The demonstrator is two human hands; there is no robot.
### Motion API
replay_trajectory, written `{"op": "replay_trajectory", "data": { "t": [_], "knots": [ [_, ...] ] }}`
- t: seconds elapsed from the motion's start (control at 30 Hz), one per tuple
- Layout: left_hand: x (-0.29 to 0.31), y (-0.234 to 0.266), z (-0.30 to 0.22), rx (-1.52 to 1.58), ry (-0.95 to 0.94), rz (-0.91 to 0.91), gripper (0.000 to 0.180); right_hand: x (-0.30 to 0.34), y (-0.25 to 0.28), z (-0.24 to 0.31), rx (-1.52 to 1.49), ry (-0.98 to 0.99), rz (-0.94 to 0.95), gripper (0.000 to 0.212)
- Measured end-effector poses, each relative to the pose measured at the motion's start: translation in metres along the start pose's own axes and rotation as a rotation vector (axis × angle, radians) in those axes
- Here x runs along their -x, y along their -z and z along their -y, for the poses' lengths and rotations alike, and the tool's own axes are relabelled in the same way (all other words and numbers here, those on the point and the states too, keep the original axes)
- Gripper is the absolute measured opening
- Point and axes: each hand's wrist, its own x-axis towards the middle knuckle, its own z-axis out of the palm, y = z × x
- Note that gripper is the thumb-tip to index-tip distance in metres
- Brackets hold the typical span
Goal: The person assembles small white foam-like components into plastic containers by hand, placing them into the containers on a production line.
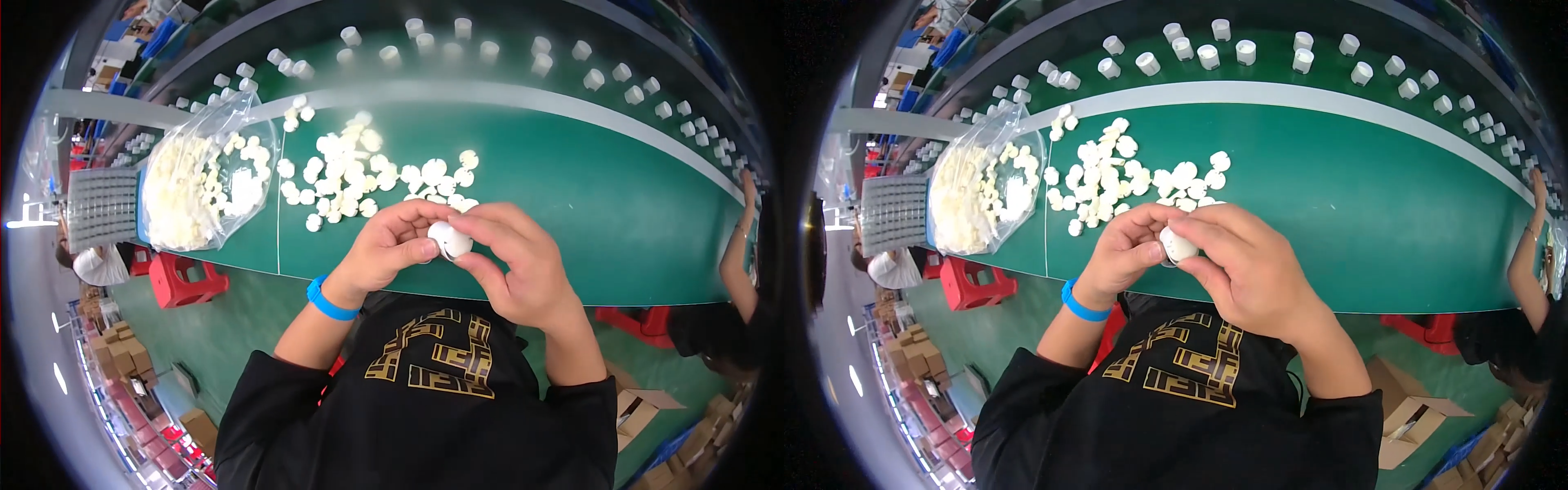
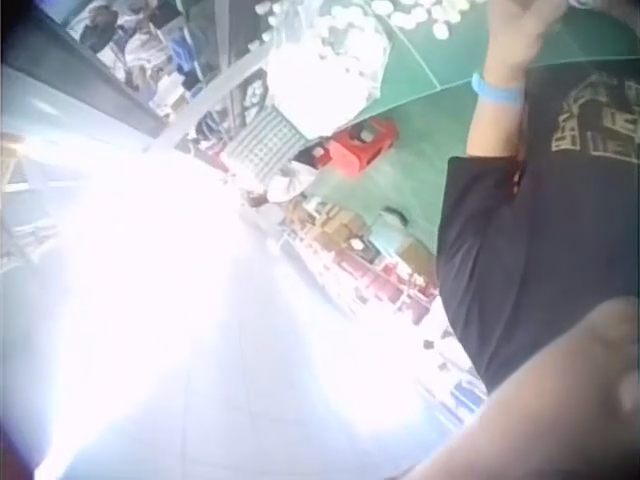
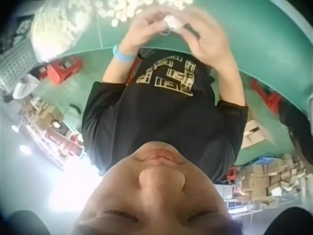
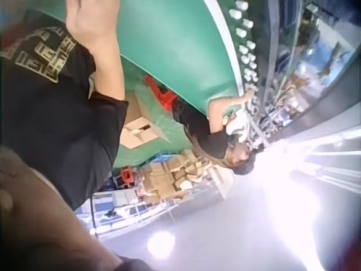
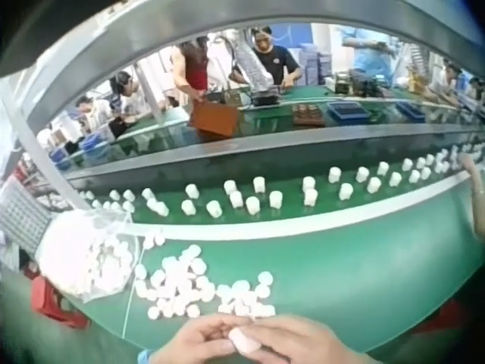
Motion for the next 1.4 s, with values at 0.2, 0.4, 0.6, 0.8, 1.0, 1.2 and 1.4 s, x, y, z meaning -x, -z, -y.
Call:
{"op": "replay_trajectory", "data": {
  "t": [0.2,0.4,0.6,0.8,1.0,1.2,1.4],
  "knots": [
    [0.010,0.013,0.009,0.080,0.026,0.066,0.045,-0.002,-0.006,0.024,0.186,0.037,0.079,0.040],
    [0.014,0.020,0.008,0.080,0.019,0.113,0.045,-0.002,-0.014,0.032,0.243,0.052,0.104,0.041],
    [0.020,0.021,0.004,0.083,0.017,0.120,0.046,-0.001,-0.024,0.028,-0.018,-0.045,0.044,0.033],
    [0.022,0.020,0.002,0.068,0.068,0.123,0.045,-0.002,-0.028,0.029,-0.036,-0.134,-0.023,0.022],
    [0.015,0.021,0.002,-0.006,0.129,0.141,0.045,-0.003,-0.020,0.026,-0.036,-0.291,0.032,0.015],
    [0.008,0.012,-0.010,-0.383,-0.009,0.078,0.052,-0.013,-0.010,0.027,0.073,-0.423,0.111,0.014],
    [-0.006,-0.007,-0.013,-1.138,-0.478,0.040,0.059,-0.002,-0.019,0.005,-0.046,-0.520,-0.018,0.012]
  ]
}}
